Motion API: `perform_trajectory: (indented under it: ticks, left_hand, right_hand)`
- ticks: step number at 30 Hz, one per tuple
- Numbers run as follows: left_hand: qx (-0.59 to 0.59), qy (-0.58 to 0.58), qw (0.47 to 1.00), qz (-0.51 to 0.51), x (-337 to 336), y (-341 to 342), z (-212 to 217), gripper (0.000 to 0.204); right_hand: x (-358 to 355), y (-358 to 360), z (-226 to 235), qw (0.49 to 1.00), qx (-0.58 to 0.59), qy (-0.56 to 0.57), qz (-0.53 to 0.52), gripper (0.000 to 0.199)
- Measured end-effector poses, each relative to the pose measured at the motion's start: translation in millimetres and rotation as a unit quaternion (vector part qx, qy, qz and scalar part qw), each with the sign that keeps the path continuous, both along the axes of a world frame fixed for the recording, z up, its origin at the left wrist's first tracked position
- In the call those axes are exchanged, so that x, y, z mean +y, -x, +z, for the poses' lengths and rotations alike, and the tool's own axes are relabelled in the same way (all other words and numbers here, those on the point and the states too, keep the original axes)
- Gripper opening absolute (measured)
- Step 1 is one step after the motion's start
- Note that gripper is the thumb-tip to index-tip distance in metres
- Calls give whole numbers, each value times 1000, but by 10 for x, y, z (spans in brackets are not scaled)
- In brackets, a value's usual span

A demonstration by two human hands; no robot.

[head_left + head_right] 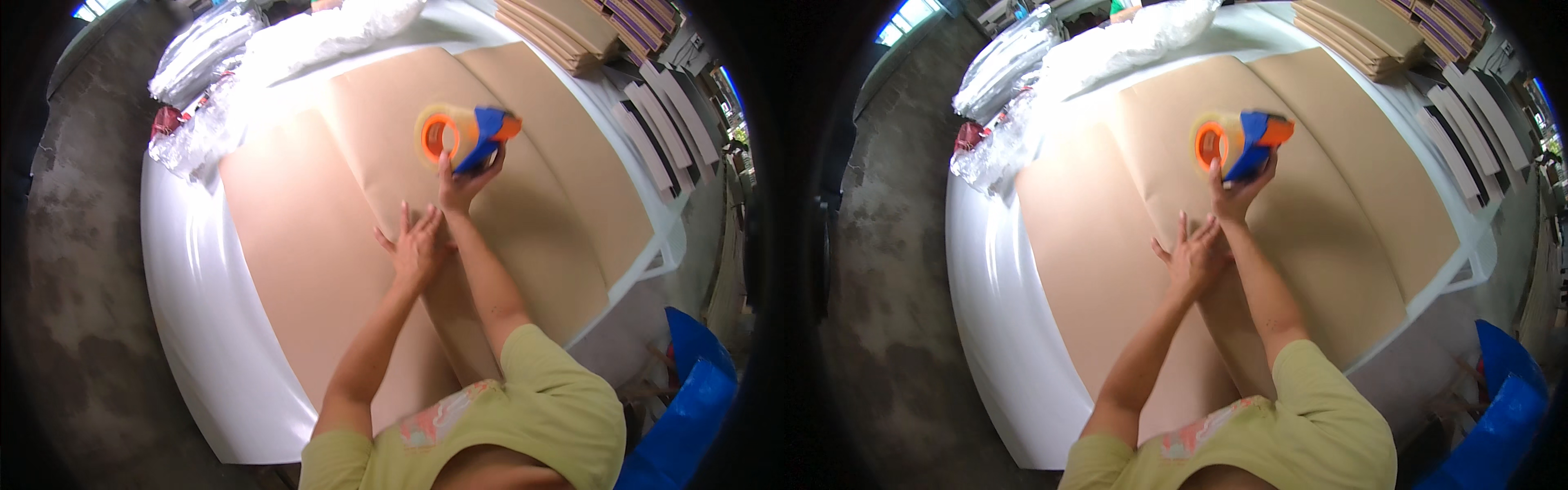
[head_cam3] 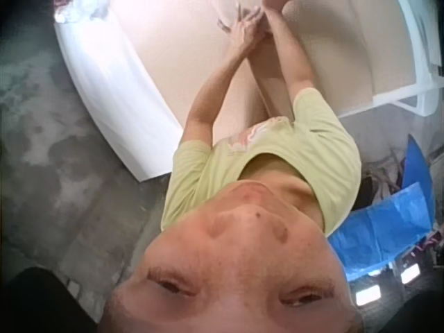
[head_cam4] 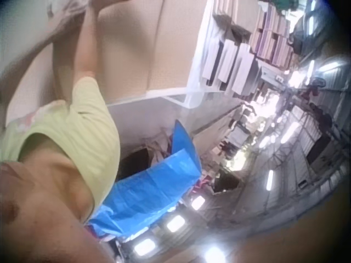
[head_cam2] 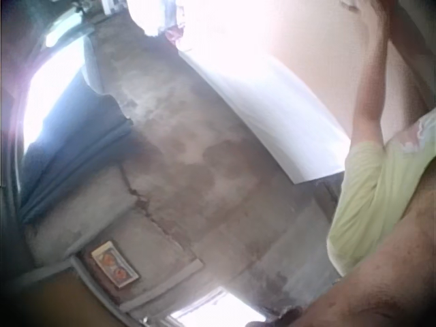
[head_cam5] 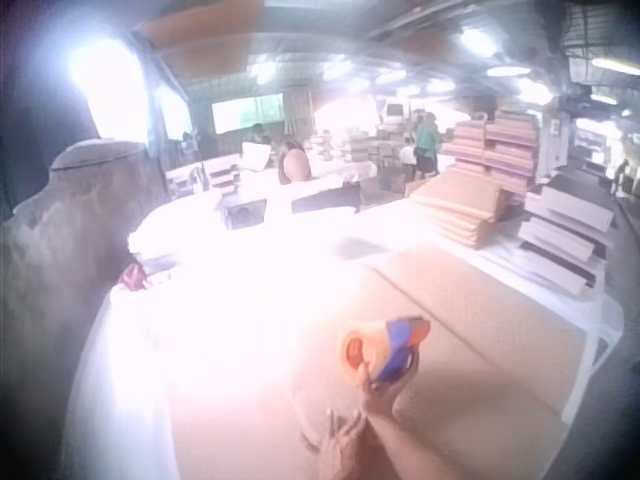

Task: The person wraps black panels in brown paper, securing them with adhesive tape from a dispenser, and stacks them on a table.

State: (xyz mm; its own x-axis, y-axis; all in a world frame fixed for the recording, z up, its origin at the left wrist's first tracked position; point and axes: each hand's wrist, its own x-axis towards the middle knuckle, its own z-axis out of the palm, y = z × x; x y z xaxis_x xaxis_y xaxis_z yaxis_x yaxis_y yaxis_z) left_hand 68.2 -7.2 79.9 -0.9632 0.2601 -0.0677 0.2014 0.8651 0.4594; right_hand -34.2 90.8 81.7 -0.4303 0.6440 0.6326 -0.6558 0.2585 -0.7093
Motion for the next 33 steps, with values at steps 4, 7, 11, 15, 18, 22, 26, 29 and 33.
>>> perform_trajectory:
  ticks: [4, 7, 11, 15, 18, 22, 26, 29, 33]
  left_hand:
    - [-52, -15, 998, -35, -94, 141, 190, 58]
    - [30, -206, 978, -33, -312, 525, 625, 58]
    - [109, -391, 914, -3, -441, 1002, 1265, 55]
    - [-41, -134, 985, -97, -265, 1115, 1726, 43]
    - [15, -105, 985, -139, -184, 1187, 1913, 23]
    - [-4, -139, 988, -61, -178, 1411, 1888, 13]
    - [85, -86, 991, -60, -153, 1692, 1832, 13]
    - [145, -121, 981, -53, -192, 2066, 1992, 16]
    - [216, -116, 967, -70, -411, 2889, 2152, 13]
  right_hand:
    - [-136, 70, -262, 999, -34, -3, 18, 92]
    - [-56, 58, -371, 989, -23, -141, -21, 93]
    - [8, 30, -427, 967, 1, -249, 42, 85]
    - [4, 34, -395, 971, -4, -195, 139, 73]
    - [-10, 39, -362, 965, 27, -252, 66, 73]
    - [-21, 12, -316, 961, 43, -272, 30, 75]
    - [-38, -6, -200, 959, -24, -282, 7, 76]
    - [-55, 8, -32, 956, -82, -279, 44, 78]
    - [-68, 17, 294, 932, -210, -290, 51, 77]
